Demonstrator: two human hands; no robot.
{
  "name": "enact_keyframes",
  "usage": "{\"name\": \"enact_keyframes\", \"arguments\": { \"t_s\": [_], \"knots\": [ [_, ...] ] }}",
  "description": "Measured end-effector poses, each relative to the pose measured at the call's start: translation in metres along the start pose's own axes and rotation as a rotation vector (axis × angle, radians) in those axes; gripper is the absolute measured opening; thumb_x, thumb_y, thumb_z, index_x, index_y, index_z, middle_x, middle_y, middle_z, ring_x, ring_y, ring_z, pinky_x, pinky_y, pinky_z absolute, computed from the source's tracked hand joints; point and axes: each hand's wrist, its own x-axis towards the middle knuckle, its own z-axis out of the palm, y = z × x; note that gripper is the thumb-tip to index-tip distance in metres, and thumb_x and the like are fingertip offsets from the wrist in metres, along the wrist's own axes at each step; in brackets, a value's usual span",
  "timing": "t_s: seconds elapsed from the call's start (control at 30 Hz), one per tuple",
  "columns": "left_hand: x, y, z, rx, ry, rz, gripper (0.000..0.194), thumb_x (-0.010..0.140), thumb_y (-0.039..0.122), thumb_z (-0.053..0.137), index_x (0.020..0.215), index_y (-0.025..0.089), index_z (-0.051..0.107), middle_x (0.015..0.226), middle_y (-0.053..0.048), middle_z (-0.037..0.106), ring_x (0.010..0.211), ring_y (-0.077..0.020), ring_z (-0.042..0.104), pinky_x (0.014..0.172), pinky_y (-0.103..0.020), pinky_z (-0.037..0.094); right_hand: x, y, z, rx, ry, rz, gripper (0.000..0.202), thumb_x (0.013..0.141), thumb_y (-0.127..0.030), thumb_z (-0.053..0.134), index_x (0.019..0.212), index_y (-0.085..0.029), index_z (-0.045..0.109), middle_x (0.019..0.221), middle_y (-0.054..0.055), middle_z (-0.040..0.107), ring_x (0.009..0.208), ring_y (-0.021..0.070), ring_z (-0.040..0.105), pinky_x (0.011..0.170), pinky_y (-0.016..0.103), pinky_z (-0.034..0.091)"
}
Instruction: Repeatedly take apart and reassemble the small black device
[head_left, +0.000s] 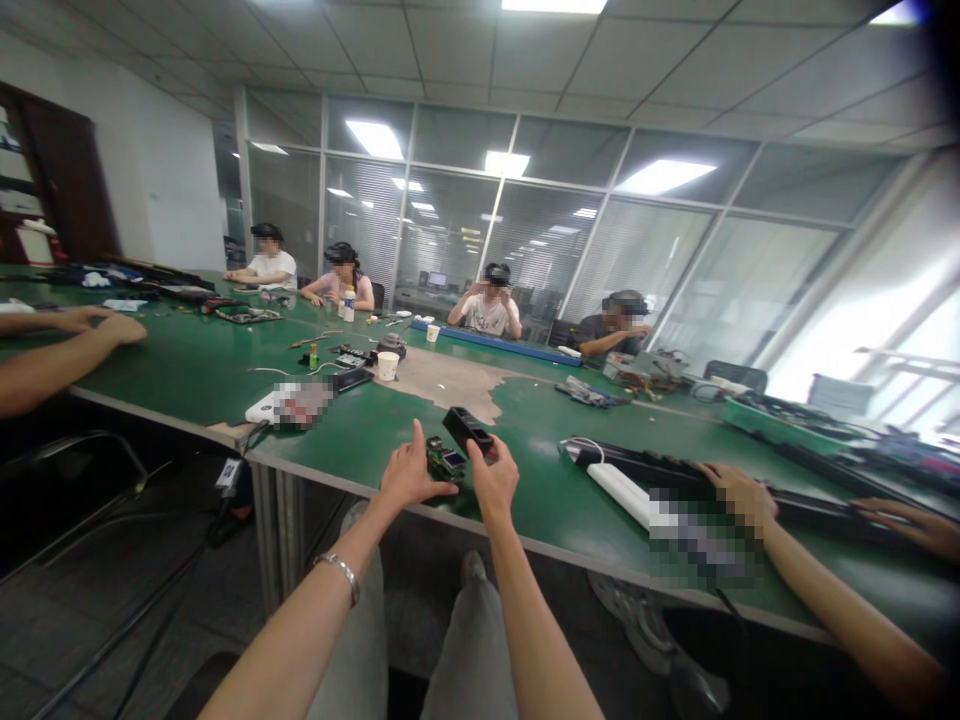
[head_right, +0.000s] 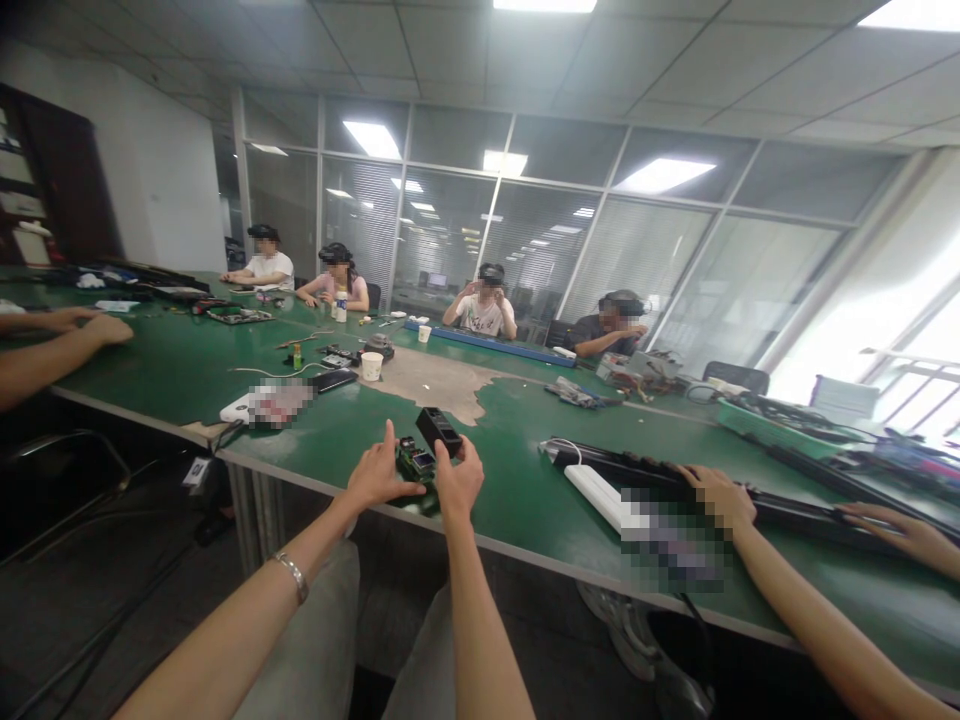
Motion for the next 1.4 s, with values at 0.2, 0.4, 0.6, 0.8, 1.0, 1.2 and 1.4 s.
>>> {"name": "enact_keyframes", "arguments": {
  "t_s": [0.2,0.4,0.6,0.8,1.0,1.2,1.4],
  "knots": [
    [0.0,0.003,-0.002,0.008,0.01,-0.006,0.144,0.057,0.079,0.067,0.146,0.008,-0.021,0.134,-0.021,0.051,0.122,-0.037,0.049,0.1,-0.043,0.034,0.006,0.037,-0.003,-0.107,-0.007,0.031,0.051,0.076,-0.051,0.058,0.112,-0.016,0.064,0.098,0.01,0.071,0.089,0.0233,0.065,0.082,0.032,0.046],
    [0.0,0.006,-0.003,0.032,0.001,-0.014,0.139,0.059,0.081,0.064,0.148,0.009,-0.015,0.132,-0.022,0.053,0.12,-0.0371,0.052,0.098,-0.041,0.035,0.002,0.051,0.002,-0.192,-0.028,0.073,0.061,0.075,-0.043,0.062,0.126,-0.01,0.056,0.107,0.015,0.069,0.099,0.0267,0.064,0.085,0.034,0.045],
    [-0.002,0.008,-0.005,0.031,0.005,-0.003,0.138,0.06,0.079,0.065,0.148,0.009,-0.014,0.134,-0.022,0.051,0.12,-0.0377,0.051,0.098,-0.041,0.036,-0.001,0.052,0.001,-0.245,-0.029,0.059,0.077,0.071,-0.04,0.066,0.137,-0.006,0.045,0.119,0.019,0.063,0.111,0.0307,0.058,0.093,0.037,0.042],
    [-0.003,0.008,-0.007,0.036,0.011,0.016,0.137,0.059,0.075,0.069,0.149,0.01,-0.012,0.137,-0.022,0.049,0.122,-0.0376,0.05,0.099,-0.041,0.035,-0.001,0.053,0.0,-0.246,-0.049,0.049,0.07,0.074,-0.044,0.063,0.132,-0.007,0.05,0.118,0.019,0.063,0.11,0.0321,0.058,0.093,0.039,0.042],
    [-0.005,0.011,-0.008,0.063,0.042,0.032,0.132,0.064,0.074,0.067,0.149,0.009,-0.01,0.131,-0.022,0.053,0.117,-0.0372,0.054,0.095,-0.041,0.037,-0.002,0.051,0.0,-0.172,-0.058,0.056,0.048,0.074,-0.042,0.062,0.114,-0.016,0.063,0.104,0.013,0.069,0.097,0.0271,0.064,0.086,0.036,0.045],
    [-0.007,0.015,-0.011,0.073,0.058,0.027,0.133,0.064,0.072,0.069,0.149,0.008,-0.011,0.131,-0.023,0.053,0.116,-0.0374,0.054,0.093,-0.04,0.038,-0.002,0.047,-0.003,-0.007,-0.026,0.097,0.044,0.074,-0.047,0.061,0.106,-0.017,0.064,0.097,0.01,0.072,0.087,0.0227,0.067,0.081,0.034,0.049],
    [-0.006,0.015,-0.011,0.041,0.096,0.039,0.137,0.063,0.067,0.073,0.147,0.01,-0.018,0.133,-0.021,0.053,0.117,-0.036,0.054,0.093,-0.039,0.038,-0.002,0.032,-0.002,0.151,-0.031,0.11,0.051,0.078,-0.052,0.056,0.112,-0.014,0.062,0.101,0.01,0.072,0.088,0.0197,0.069,0.079,0.03,0.052]
  ]
}}
